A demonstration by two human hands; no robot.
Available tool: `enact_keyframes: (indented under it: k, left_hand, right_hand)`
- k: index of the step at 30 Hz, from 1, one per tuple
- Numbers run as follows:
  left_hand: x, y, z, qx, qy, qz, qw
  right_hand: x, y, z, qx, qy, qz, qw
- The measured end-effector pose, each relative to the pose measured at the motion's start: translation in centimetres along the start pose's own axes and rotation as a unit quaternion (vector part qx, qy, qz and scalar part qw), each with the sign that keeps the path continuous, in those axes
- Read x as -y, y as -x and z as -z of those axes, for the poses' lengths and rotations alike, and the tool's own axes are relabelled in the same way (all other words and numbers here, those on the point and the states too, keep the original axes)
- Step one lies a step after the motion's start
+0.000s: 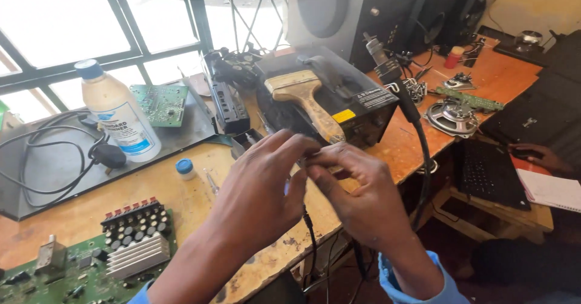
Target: A person is repairing a circuit board by applying cleaning fluid and using a screwdriver to adjust or clean components on a workbench.
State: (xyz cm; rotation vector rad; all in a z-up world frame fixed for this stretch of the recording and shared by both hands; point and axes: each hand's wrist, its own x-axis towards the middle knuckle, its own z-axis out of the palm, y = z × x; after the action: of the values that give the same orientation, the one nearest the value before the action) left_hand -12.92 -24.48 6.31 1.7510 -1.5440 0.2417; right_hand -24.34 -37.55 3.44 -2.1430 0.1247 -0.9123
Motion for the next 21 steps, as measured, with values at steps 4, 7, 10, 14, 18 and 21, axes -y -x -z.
enact_keyframes:
  k: [4, 7, 10, 14, 18, 21]
  left_hand:
    - [-1.3, -4.9, -4.5, 0.005, 0.012, -0.022, 1.0]
    - [-1.6, -7.8, -8.3, 0.043, -0.011, -0.021, 0.999]
    - [-1.8, -9.4, -12.0, 0.031, 0.014, -0.043, 0.999]
    - [-1.8, -11.6, -16.6, 0.089, -0.014, -0.028, 0.995]
    - [-1.0, -13.4, -21.2, 0.167, -0.047, -0.012, 0.985]
    - [-1.7, -14.2, -22.2, 0.204, -0.036, 0.011, 0.978]
  right_hand:
    - [-2.8, -0.7, 4.4, -0.04, 0.038, -0.036, 0.998]
    - [-5.0, -1.0, 7.4, -0.054, 0.075, -0.084, 0.992]
    - [-7.6, -0.9, 9.6, -0.094, 0.082, -0.102, 0.987]
    - [-10.0, -1.5, 12.7, -0.106, 0.163, -0.115, 0.974]
    - [-17.3, -3.0, 17.6, -0.163, 0.327, -0.11, 0.924]
    - [-23.9, -5.7, 21.0, -0.117, 0.493, -0.268, 0.819]
